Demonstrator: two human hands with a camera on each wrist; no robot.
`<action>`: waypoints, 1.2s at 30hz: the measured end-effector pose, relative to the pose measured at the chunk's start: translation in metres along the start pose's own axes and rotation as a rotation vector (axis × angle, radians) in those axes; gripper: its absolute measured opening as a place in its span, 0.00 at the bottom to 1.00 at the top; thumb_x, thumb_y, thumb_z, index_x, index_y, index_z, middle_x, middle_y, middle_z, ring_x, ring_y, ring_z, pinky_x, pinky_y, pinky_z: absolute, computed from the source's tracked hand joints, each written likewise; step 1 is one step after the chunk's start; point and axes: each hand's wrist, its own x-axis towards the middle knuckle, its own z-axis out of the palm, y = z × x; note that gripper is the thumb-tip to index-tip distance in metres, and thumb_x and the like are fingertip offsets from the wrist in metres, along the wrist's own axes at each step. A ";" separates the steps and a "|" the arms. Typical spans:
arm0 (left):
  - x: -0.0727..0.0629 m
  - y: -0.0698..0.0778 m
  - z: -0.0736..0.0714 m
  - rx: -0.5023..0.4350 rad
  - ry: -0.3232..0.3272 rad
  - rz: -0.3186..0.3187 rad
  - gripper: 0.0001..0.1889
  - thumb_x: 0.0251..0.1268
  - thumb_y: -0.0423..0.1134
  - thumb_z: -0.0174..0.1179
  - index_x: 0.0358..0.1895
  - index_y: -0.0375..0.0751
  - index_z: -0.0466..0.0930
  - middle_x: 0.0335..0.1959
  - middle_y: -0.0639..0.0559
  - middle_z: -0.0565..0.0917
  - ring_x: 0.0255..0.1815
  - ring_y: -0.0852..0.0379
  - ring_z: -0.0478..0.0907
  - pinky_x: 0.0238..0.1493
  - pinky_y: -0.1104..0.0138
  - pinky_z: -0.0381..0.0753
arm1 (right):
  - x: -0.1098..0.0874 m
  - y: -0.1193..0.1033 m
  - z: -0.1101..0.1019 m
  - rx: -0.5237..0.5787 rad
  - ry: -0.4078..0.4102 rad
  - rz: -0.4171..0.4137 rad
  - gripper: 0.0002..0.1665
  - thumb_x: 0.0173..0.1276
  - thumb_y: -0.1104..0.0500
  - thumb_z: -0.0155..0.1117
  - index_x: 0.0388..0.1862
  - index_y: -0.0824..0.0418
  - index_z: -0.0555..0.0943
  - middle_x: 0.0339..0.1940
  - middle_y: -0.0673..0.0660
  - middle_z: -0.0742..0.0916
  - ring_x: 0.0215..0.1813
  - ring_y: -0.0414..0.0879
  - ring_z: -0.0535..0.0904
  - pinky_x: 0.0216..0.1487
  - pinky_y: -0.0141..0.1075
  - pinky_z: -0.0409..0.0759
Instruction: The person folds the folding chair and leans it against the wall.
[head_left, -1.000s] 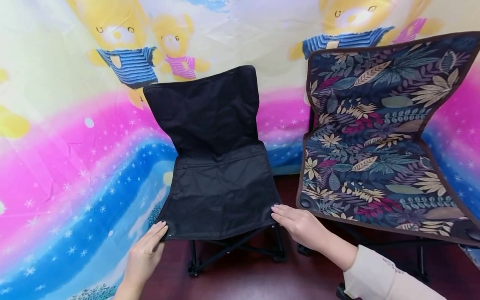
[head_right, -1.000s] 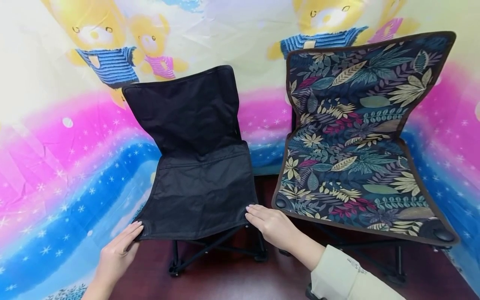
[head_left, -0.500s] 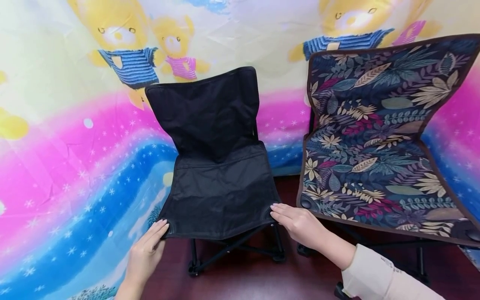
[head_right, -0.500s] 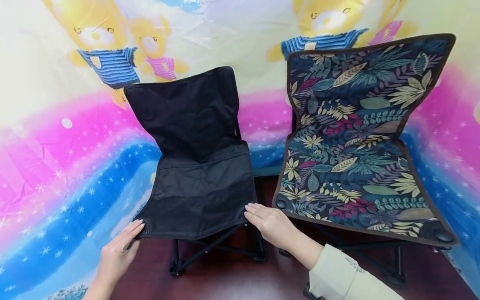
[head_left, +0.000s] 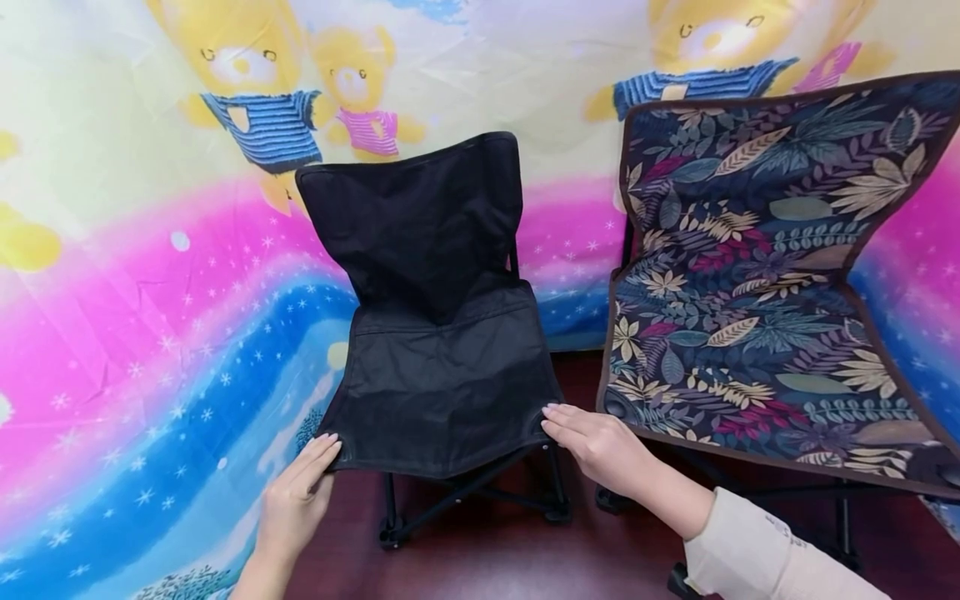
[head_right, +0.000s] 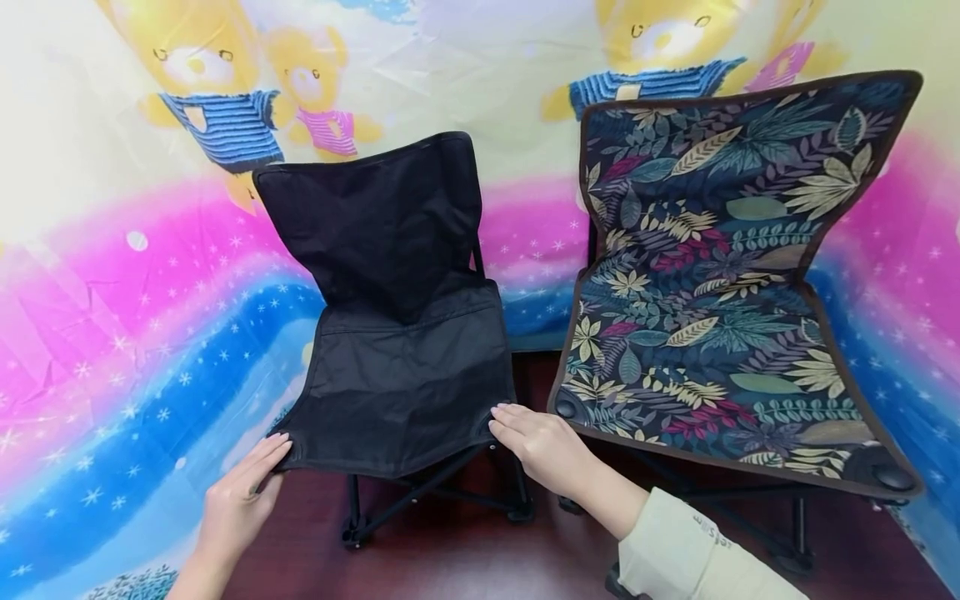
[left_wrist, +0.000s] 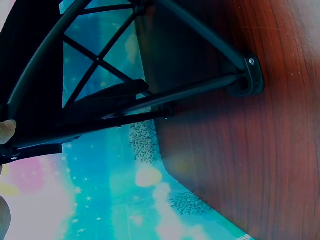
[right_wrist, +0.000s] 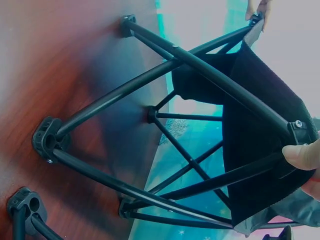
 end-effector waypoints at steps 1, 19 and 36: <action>0.001 0.001 0.000 -0.002 0.004 -0.001 0.26 0.65 0.49 0.37 0.40 0.31 0.80 0.41 0.41 0.79 0.42 0.45 0.76 0.46 0.67 0.71 | 0.000 0.000 0.000 -0.002 0.000 0.002 0.26 0.70 0.61 0.32 0.35 0.67 0.81 0.38 0.62 0.83 0.41 0.50 0.79 0.37 0.38 0.77; 0.015 0.006 0.001 -0.017 -0.031 -0.053 0.23 0.64 0.47 0.40 0.40 0.31 0.80 0.40 0.41 0.80 0.45 0.47 0.75 0.54 0.79 0.59 | 0.009 0.001 -0.001 -0.019 0.070 0.001 0.25 0.70 0.62 0.34 0.35 0.68 0.81 0.38 0.63 0.82 0.40 0.51 0.79 0.36 0.39 0.77; 0.020 0.014 0.005 -0.063 0.003 -0.089 0.14 0.60 0.37 0.49 0.40 0.31 0.80 0.41 0.40 0.79 0.47 0.48 0.74 0.53 0.79 0.60 | 0.014 0.002 -0.002 -0.003 0.070 0.050 0.26 0.71 0.59 0.33 0.35 0.68 0.81 0.38 0.63 0.82 0.41 0.50 0.79 0.36 0.39 0.77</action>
